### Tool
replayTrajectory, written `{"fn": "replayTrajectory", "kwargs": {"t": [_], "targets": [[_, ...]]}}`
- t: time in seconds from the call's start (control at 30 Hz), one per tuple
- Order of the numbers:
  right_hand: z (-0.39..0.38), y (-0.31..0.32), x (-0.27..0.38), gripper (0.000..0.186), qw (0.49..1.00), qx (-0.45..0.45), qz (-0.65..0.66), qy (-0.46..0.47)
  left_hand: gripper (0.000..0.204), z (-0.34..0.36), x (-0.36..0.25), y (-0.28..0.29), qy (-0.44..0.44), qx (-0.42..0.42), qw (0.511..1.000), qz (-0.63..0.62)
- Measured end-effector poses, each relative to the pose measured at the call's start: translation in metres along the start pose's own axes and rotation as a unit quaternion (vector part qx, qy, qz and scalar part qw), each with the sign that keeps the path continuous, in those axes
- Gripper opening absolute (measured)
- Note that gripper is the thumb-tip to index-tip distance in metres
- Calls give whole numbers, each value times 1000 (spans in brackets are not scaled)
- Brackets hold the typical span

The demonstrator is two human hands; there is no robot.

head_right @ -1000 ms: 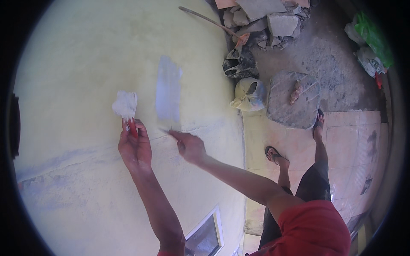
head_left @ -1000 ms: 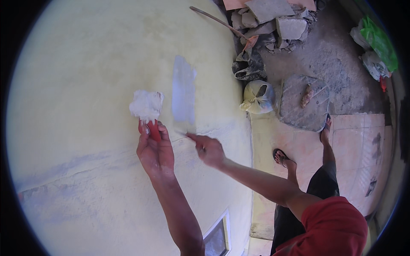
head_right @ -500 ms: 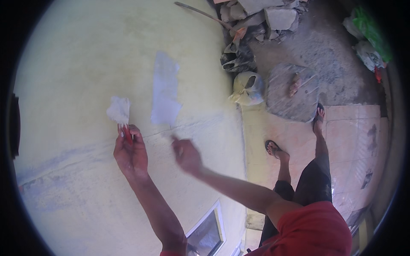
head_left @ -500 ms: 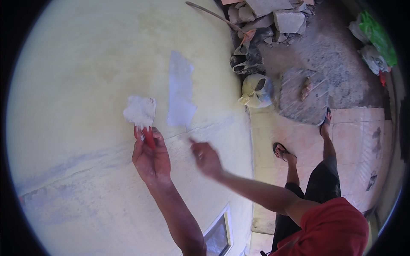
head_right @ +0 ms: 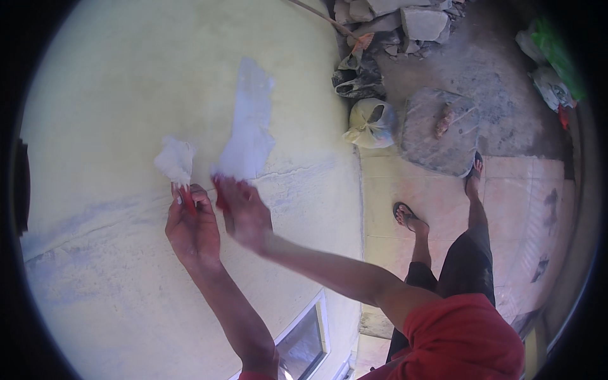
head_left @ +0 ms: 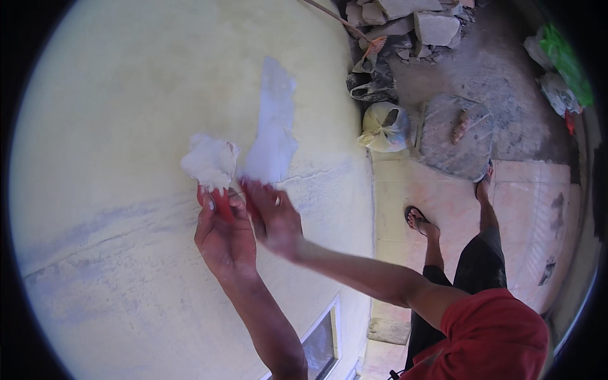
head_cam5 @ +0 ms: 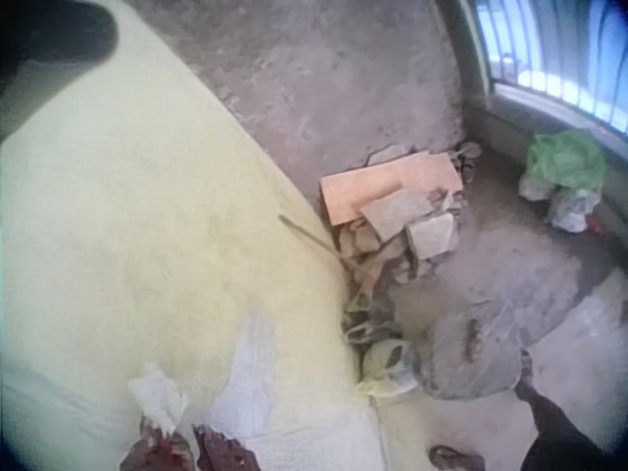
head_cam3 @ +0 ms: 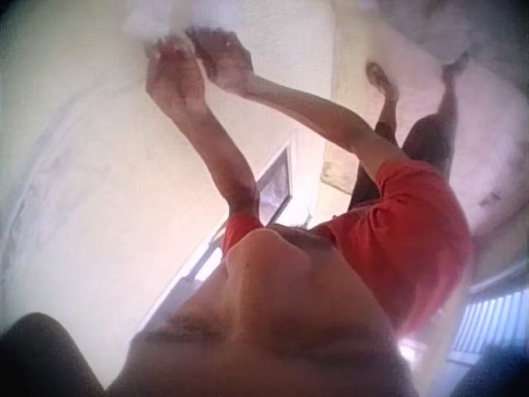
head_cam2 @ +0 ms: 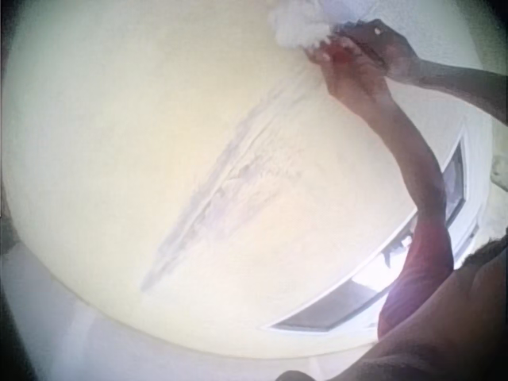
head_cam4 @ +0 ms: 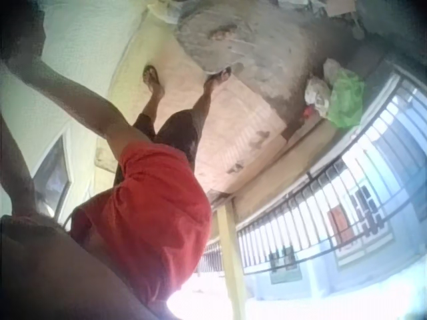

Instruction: The person mixes a white plaster compound in a bucket using a trowel, then applies the mixture to a wall using a trowel and a plastic bag. The person works in a tiled area with paint cans and other materials nearby.

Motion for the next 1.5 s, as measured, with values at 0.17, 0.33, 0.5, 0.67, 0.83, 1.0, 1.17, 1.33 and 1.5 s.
{"fn": "replayTrajectory", "kwargs": {"t": [0.17,0.33,0.5,0.67,0.83,1.0,1.17,1.33,1.5], "targets": [[-37,28,-27,60,986,112,25,-123,35,-6,-13,-14,-9,13,1000,20],[-24,-17,-50,63,995,-11,-37,-89,34,-4,-5,-25,12,42,999,9],[-86,12,7,48,994,64,57,-71,33,-20,-13,-2,1,-6,1000,-7],[-60,15,-105,39,912,133,-40,-386,31,-36,-21,-6,-3,-4,1000,17],[13,-4,-122,39,919,125,-68,-368,36,-53,-32,-7,-8,4,1000,11],[18,2,8,38,950,134,-15,-281,40,-86,-61,-3,-19,-23,1000,2],[-20,25,85,44,977,157,31,-142,39,-109,-96,-27,-22,-25,999,43],[-12,3,24,64,988,-23,-131,-76,37,-115,-109,-62,-20,-20,997,71],[-70,-8,100,52,999,17,-1,-33,36,-118,-121,-58,-27,-43,996,74]]}}
Point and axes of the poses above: each hand's wrist, its own z-axis towards the middle knuckle, its own y-axis out of the back of the hand, x = y × z, the point moved 3 cm from there along z, towards the middle knuckle, and after that the axes turned 10 degrees about -z, right-handed, at the moved point
